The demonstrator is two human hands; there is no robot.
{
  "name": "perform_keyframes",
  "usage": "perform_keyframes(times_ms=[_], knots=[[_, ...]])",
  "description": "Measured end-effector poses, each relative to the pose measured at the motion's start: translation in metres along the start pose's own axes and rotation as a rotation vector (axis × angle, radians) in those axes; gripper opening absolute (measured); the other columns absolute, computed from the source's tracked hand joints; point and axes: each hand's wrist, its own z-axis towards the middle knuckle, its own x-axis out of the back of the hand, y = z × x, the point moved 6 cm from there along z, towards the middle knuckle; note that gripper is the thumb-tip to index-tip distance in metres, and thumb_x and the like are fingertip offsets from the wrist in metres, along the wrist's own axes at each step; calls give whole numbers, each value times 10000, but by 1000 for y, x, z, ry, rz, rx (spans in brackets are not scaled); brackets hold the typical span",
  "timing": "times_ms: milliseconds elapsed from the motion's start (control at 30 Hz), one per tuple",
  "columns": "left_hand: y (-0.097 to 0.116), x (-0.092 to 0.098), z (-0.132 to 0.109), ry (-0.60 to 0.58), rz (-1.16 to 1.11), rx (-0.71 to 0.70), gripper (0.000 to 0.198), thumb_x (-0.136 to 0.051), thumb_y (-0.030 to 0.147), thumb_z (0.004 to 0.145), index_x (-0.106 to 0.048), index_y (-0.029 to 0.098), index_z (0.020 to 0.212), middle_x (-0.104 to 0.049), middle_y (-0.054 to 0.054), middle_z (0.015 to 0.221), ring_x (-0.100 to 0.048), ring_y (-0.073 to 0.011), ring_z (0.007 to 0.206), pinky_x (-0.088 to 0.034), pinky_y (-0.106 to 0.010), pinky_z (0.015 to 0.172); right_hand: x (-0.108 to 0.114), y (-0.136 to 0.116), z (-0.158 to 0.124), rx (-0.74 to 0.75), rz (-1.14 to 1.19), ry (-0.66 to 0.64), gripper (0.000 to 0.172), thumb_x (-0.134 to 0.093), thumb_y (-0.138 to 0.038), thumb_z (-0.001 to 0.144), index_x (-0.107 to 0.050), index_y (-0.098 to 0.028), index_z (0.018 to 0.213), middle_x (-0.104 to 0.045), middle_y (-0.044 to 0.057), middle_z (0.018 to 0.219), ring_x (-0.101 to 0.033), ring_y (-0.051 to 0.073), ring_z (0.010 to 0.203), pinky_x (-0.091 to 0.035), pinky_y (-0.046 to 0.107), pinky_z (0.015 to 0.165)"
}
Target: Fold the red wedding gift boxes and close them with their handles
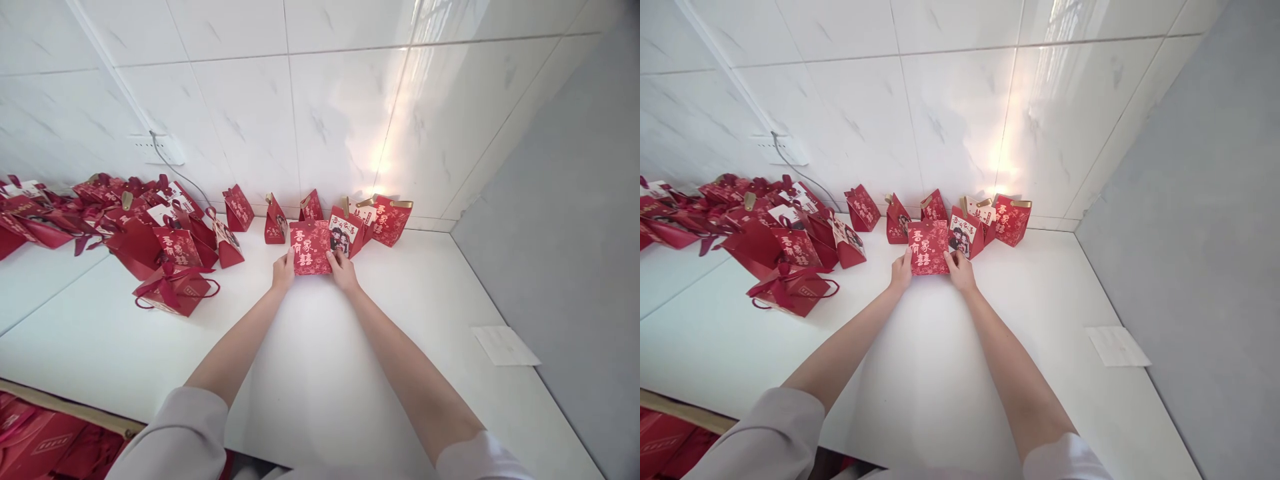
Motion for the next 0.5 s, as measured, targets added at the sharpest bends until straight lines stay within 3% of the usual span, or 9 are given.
perform_keyframes(times_ms=[500], knots=[[3,-1,-1,-11,-16,8,662,-339,675,871,-687,128,736,-728,-133,840,-630,-243,804,-437,-313,728,2,-2,-1,4,13,3,433,-410,-628,861,-545,-222,798,-661,40,816,-572,209,768,-418,307,748]])
